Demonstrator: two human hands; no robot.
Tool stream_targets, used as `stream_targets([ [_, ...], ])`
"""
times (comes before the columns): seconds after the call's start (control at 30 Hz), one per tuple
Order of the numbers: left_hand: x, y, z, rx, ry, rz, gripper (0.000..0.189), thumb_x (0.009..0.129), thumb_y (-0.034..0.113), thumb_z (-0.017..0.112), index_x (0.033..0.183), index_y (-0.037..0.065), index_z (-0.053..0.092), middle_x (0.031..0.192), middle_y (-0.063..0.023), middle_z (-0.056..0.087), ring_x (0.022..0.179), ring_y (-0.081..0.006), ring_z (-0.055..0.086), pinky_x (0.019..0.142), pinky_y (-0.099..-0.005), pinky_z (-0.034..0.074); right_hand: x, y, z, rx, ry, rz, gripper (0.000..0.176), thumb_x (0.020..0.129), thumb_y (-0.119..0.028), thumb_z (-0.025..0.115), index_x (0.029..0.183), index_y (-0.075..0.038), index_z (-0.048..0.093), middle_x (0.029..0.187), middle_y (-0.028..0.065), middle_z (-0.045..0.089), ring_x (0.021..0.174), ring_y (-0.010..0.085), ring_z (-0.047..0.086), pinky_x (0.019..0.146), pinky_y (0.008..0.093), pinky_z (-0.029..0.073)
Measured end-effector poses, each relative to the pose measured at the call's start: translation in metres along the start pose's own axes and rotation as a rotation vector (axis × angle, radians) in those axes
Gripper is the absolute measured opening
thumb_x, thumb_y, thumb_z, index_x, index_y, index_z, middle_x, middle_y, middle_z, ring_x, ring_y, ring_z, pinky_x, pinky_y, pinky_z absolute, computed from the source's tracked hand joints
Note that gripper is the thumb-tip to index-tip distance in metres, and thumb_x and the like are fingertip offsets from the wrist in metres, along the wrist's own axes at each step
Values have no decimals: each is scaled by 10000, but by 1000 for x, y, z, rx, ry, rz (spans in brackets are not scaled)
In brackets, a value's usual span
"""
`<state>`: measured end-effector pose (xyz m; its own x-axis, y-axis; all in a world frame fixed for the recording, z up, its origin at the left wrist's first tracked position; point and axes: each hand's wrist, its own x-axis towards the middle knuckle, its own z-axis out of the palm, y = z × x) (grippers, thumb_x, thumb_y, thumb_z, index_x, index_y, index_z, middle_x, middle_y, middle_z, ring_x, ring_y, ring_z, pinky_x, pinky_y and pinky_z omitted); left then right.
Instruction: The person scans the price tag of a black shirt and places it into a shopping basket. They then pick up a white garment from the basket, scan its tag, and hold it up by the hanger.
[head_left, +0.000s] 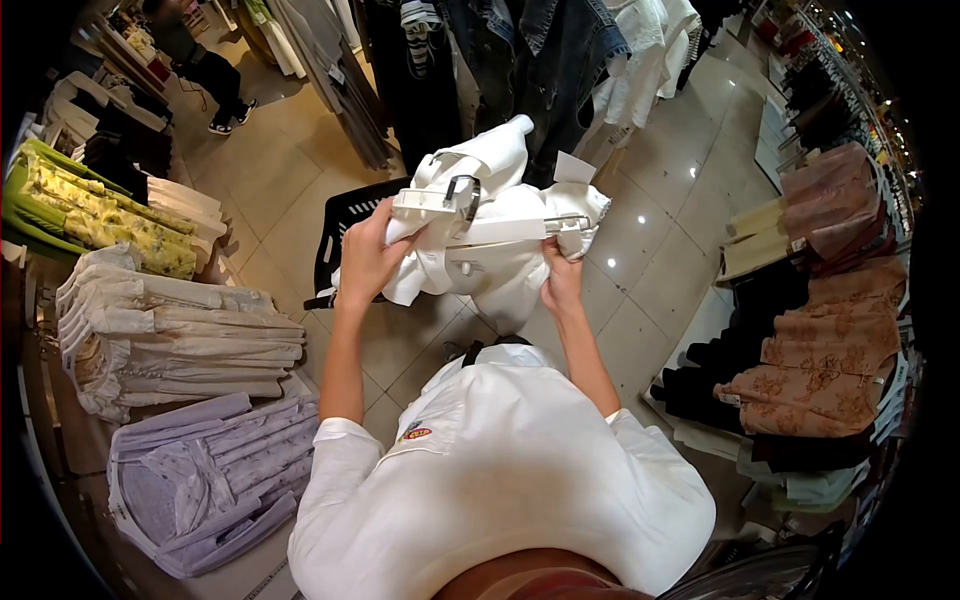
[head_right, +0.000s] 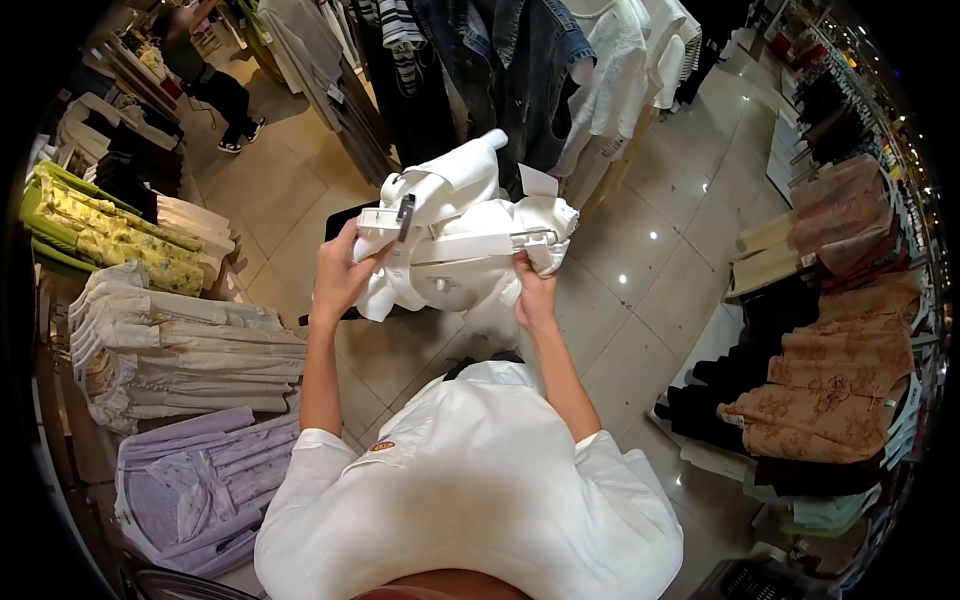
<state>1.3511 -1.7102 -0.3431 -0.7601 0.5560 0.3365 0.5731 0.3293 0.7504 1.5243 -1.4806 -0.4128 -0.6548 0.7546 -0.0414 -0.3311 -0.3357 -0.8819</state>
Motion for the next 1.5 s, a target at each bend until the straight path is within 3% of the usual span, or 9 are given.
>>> stream_targets([
  [0.2, 10, 17, -15, -205, 113, 0, 485, 717, 120, 756, 1141, 62, 529, 833, -172, 681, 779, -294, 686, 663, -326, 517, -1, 1, -14, 19, 27, 42, 262, 853, 26, 611, 1092, -78, 599, 1054, -4, 610, 963, 105, 550, 872, 252, 420],
  [0.4, 21, 23, -33, -289, 182, -56, 390, 732, 72, 747, 1070, 24, 559, 821, -148, 691, 718, -175, 675, 633, -257, 479, 0, 7, -39, -50, -1, 44, 216, 854, 15, 606, 1049, -77, 607, 1023, -4, 609, 937, 106, 552, 846, 256, 433],
  [0.63, 37, 21, -56, -245, 246, 43, 272, 760, 97, 736, 983, 1, 612, 780, -94, 687, 667, -120, 628, 619, -260, 473, 10, 26, -76, -115, -88, 137, 230, 831, 66, 557, 1008, -74, 602, 952, -10, 598, 871, 91, 545, 791, 241, 440],
  [0.73, 42, 29, -62, -275, 202, 36, 258, 765, 84, 730, 979, -5, 617, 769, -83, 678, 674, -96, 604, 640, -247, 469, 12, 31, -72, -106, 5, 259, 233, 824, 74, 539, 995, -74, 594, 949, -13, 589, 862, 93, 544, 783, 236, 440],
  [0.9, 48, 34, -61, -235, 128, 78, 267, 756, 59, 733, 994, 10, 621, 779, -72, 677, 702, -93, 601, 669, -240, 469, 23, 45, -78, -91, -54, 221, 227, 820, 70, 564, 997, -70, 580, 953, -16, 576, 869, 95, 543, 781, 239, 440],
  [0.97, 51, 40, -58, -395, 133, 64, 298, 750, 45, 737, 1021, 20, 615, 798, -64, 684, 717, -106, 612, 689, -247, 476, 28, 48, -80, -173, -25, 216, 226, 820, 63, 585, 1004, -68, 576, 941, -17, 573, 859, 89, 533, 771, 240, 430],
  [1.13, 56, 61, -63, -421, -19, -10, 331, 744, 42, 741, 1045, 22, 605, 848, -69, 690, 770, -110, 626, 716, -257, 490, 38, 62, -91, -429, -32, 275, 170, 826, -39, 657, 990, -38, 610, 928, 8, 612, 851, 95, 543, 756, 252, 428],
  [1.3, 67, 70, -58, -433, -126, -5, 340, 738, 84, 755, 1042, 19, 618, 863, -68, 689, 790, -101, 621, 717, -258, 493, 48, 81, -97, -647, -46, 259, 216, 835, -18, 625, 1049, -4, 601, 1000, 30, 628, 887, 122, 571, 784, 280, 460],
  [1.5, 80, 67, -53, -480, -279, -51, 275, 748, 130, 749, 981, 7, 669, 814, -27, 670, 759, -82, 592, 712, -256, 486, 49, 86, -104, -621, -121, 263, 136, 809, -54, 677, 931, -4, 644, 872, 36, 647, 822, 126, 588, 757, 291, 473],
])
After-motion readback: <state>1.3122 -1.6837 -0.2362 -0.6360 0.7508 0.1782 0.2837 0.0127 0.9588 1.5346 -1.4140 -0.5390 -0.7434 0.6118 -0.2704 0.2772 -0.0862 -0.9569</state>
